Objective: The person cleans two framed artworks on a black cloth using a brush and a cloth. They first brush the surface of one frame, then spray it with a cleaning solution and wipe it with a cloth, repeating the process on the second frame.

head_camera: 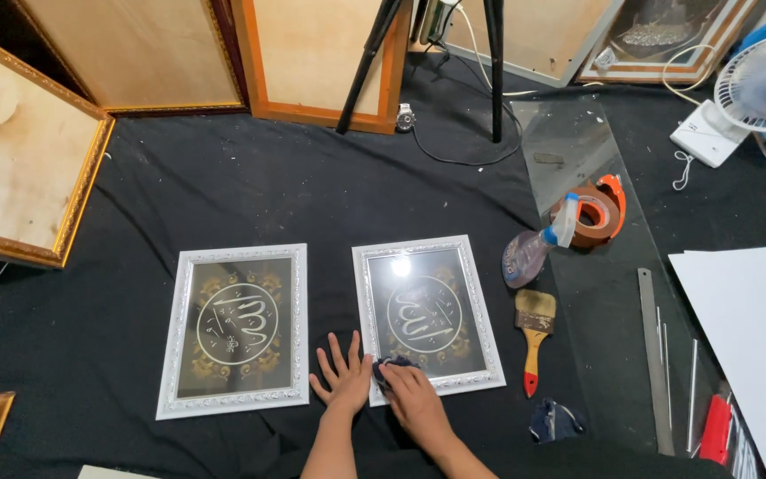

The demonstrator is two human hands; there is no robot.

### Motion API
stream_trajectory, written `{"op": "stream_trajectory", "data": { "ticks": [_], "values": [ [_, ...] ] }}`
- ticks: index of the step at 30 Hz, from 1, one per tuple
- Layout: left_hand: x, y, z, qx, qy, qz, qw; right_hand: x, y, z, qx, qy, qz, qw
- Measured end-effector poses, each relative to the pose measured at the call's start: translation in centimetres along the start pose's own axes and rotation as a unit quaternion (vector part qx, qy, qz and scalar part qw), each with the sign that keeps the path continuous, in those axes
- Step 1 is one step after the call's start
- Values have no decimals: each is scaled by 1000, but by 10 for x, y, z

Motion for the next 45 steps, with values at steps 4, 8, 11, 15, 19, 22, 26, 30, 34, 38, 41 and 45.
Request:
{"op": "stream_trajectory", "data": {
  "ticks": [4, 8, 11, 15, 19, 22, 26, 30, 34, 38, 41, 45],
  "values": [
    [-2, 3, 1, 3, -10, -1, 1000, -72, 14, 35, -17, 50, -61, 997],
    [-5, 4, 6, 27, -14, 13, 999, -126, 23, 42, -142, 191, -276, 931],
    [-6, 8, 6, 30, -15, 22, 999, -98, 8, -4, -112, 118, -277, 947],
    [-8, 8, 6, 11, -14, 44, 999, -19, -23, -42, -8, 57, -60, 997],
    [-6, 8, 6, 26, -11, 30, 999, -72, -29, -3, -60, 147, -38, 987],
    [-8, 7, 8, 34, -12, 28, 999, -133, -25, 36, -78, 207, -215, 951],
    [-7, 5, 6, 29, -25, 32, 999, -138, -20, 13, -160, 241, -322, 901],
    [-6, 4, 4, 26, -9, 36, 999, -55, -50, -51, -13, 67, -172, 983],
    [-5, 4, 5, 23, -7, 38, 999, -35, -100, -7, 5, 107, -90, 990],
    [-9, 9, 10, 45, -12, 31, 998, -126, -90, 58, -46, 74, -434, 897],
    [-10, 8, 12, 48, -19, 30, 998, -170, -65, 38, -127, 219, -300, 920],
    [-8, 7, 9, 48, -16, 30, 998, -79, -105, 17, -37, 12, -352, 935]
  ]
}}
Point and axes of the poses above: each hand's wrist, its own y-axis away from the middle knuckle, its own z-axis out of the back of the hand, x = y × z, the point moved 4 cm from there along -y, towards the middle knuckle, and after that the axes turned 2 degrees about -x, right-handed, at the moved point
